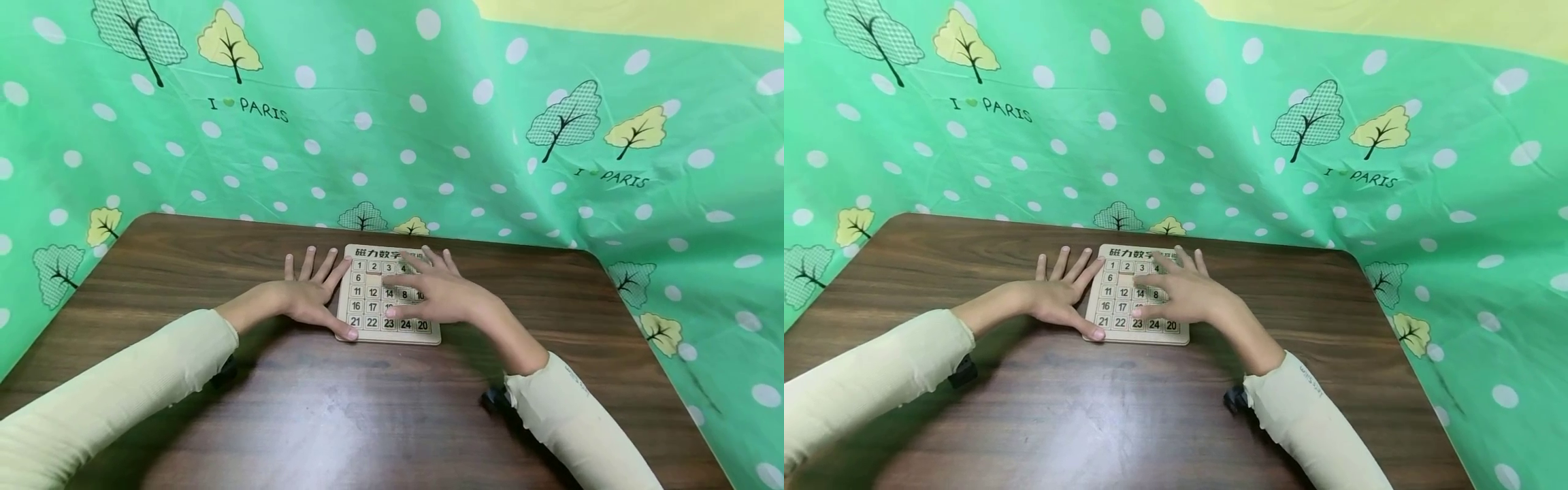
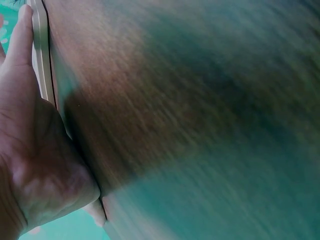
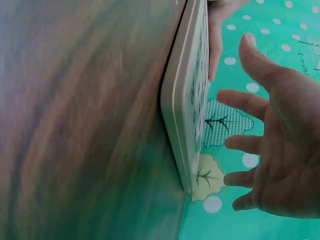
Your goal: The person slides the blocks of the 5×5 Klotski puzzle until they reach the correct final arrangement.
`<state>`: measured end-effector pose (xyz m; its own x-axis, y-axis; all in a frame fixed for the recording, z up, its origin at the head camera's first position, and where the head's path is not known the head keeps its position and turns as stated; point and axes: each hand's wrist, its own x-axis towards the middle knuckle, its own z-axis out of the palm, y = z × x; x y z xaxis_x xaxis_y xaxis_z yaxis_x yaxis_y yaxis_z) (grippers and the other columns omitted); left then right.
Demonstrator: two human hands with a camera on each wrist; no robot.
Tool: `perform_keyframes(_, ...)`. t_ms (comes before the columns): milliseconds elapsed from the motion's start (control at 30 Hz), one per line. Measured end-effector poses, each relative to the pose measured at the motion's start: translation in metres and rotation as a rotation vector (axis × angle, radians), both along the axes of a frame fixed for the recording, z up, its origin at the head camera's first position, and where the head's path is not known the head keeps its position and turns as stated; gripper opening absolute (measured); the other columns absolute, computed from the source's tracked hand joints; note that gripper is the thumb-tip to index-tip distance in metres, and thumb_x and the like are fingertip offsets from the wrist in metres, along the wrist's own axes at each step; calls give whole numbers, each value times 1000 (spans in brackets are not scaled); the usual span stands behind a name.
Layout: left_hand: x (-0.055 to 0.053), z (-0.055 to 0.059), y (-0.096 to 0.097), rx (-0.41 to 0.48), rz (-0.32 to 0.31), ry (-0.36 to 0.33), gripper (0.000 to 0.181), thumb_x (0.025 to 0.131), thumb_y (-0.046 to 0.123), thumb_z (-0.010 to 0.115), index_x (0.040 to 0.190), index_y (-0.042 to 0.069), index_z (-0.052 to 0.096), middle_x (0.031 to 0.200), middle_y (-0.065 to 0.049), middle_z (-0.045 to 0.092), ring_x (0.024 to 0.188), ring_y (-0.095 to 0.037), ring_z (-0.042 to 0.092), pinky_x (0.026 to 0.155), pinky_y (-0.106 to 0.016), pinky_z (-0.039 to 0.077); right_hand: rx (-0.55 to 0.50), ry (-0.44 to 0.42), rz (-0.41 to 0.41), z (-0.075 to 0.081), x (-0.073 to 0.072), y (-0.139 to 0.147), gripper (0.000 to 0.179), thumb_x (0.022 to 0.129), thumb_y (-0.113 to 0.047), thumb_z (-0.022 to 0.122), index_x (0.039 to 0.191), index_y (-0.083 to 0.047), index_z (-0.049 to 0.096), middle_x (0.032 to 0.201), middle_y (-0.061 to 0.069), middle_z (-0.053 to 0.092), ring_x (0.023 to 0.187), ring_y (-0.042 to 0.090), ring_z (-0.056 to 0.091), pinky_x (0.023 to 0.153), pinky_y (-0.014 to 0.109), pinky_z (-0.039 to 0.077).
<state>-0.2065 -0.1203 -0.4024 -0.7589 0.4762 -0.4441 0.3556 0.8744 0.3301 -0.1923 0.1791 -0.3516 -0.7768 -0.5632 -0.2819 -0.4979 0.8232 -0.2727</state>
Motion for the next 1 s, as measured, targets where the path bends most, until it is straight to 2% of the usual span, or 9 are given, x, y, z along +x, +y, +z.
perform_keyframes(133, 0, 0, 0, -2, 1, -4, 159, 75, 100, 73, 178, 30, -26, 184, -12, -35, 165, -50, -41, 124, -80, -32, 39, -15, -26, 0, -5, 3, 75, 102, -72, 70, 167, -38, 57, 192, 11, 13, 175, 56, -2, 136, 79, -8)
perform_keyframes(467, 2, 1, -2, -13, 4, -17, 159, 76, 100, 72, 177, 30, -28, 184, -12, -36, 165, -50, -41, 124, -81, -31, 74, -60, 4, 0, -9, -14, 77, 102, -73, 69, 169, -39, 54, 192, 12, 13, 175, 57, 1, 138, 77, -5)
perform_keyframes(633, 2, 2, -2, -12, 2, -13, 159, 76, 101, 72, 178, 30, -27, 184, -11, -36, 165, -50, -41, 124, -81, -31, 82, -47, 16, -2, -11, -20, 75, 104, -74, 66, 170, -42, 51, 191, 15, 13, 175, 56, 3, 137, 79, -3)
perform_keyframes(833, 1, 2, -1, -17, 1, -20, 159, 75, 101, 72, 177, 30, -28, 184, -12, -37, 165, -50, -41, 124, -81, -31, 37, -60, 30, -5, -14, -14, 77, 103, -73, 68, 171, -44, 49, 192, 13, 10, 176, 54, 1, 138, 77, -6)
perform_keyframes(1000, 0, 2, 1, -9, -5, -13, 159, 75, 101, 72, 177, 30, -28, 184, -11, -36, 166, -50, -40, 124, -80, -31, -33, -35, 15, -9, -17, 8, 75, 103, -70, 71, 170, -41, 51, 191, 19, 13, 175, 58, 4, 136, 81, -5)
